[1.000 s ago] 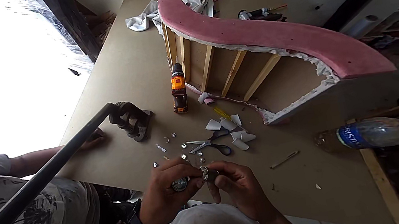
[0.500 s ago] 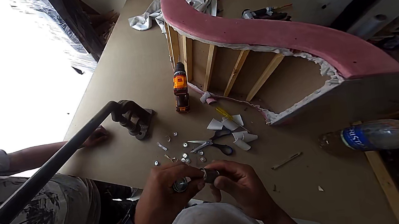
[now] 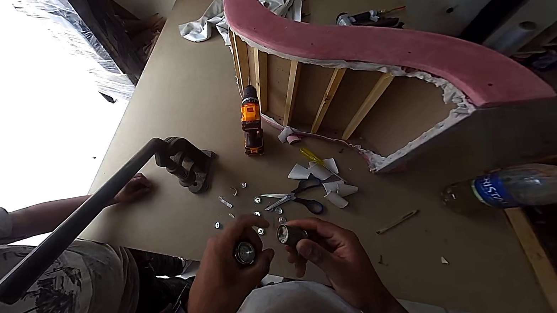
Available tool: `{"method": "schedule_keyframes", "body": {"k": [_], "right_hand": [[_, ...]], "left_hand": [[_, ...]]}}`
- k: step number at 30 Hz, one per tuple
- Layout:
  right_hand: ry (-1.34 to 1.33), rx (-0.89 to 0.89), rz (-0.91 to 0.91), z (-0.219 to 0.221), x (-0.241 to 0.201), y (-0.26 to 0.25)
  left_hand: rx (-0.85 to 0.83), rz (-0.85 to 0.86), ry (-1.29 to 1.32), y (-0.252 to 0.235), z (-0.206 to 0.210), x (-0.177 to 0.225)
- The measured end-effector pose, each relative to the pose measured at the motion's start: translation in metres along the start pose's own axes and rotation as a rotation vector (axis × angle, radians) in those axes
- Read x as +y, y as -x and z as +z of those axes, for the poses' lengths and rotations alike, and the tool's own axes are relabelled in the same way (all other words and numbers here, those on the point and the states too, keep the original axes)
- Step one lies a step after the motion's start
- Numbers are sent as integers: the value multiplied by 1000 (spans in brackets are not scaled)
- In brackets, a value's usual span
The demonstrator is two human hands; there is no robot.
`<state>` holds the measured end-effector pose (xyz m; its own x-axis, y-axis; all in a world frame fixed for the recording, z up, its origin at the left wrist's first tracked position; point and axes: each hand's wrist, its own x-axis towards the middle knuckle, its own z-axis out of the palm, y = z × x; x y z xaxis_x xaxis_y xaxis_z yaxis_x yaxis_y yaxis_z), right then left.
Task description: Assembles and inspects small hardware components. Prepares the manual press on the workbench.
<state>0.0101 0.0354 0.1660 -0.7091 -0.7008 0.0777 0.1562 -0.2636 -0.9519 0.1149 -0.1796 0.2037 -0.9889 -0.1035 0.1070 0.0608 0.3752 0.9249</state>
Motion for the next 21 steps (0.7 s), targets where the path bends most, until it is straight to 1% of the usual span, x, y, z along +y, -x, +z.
{"method": "schedule_keyframes", "body": {"k": [3, 6, 12, 16, 21], "right_hand": [[136, 12, -31, 3, -2, -3], [280, 16, -63, 10, -2, -3], [482, -59, -111, 13, 0, -5], [615, -152, -142, 6, -5, -10], [610, -244, -92, -2, -8, -16]], "left_hand": [[20, -149, -223, 1, 7, -1], [41, -200, -377, 0, 19, 2], [62, -215, -547, 0, 23, 6], [-26, -207, -591, 1, 20, 1], [-107, -202, -582, -2, 17, -1]]}}
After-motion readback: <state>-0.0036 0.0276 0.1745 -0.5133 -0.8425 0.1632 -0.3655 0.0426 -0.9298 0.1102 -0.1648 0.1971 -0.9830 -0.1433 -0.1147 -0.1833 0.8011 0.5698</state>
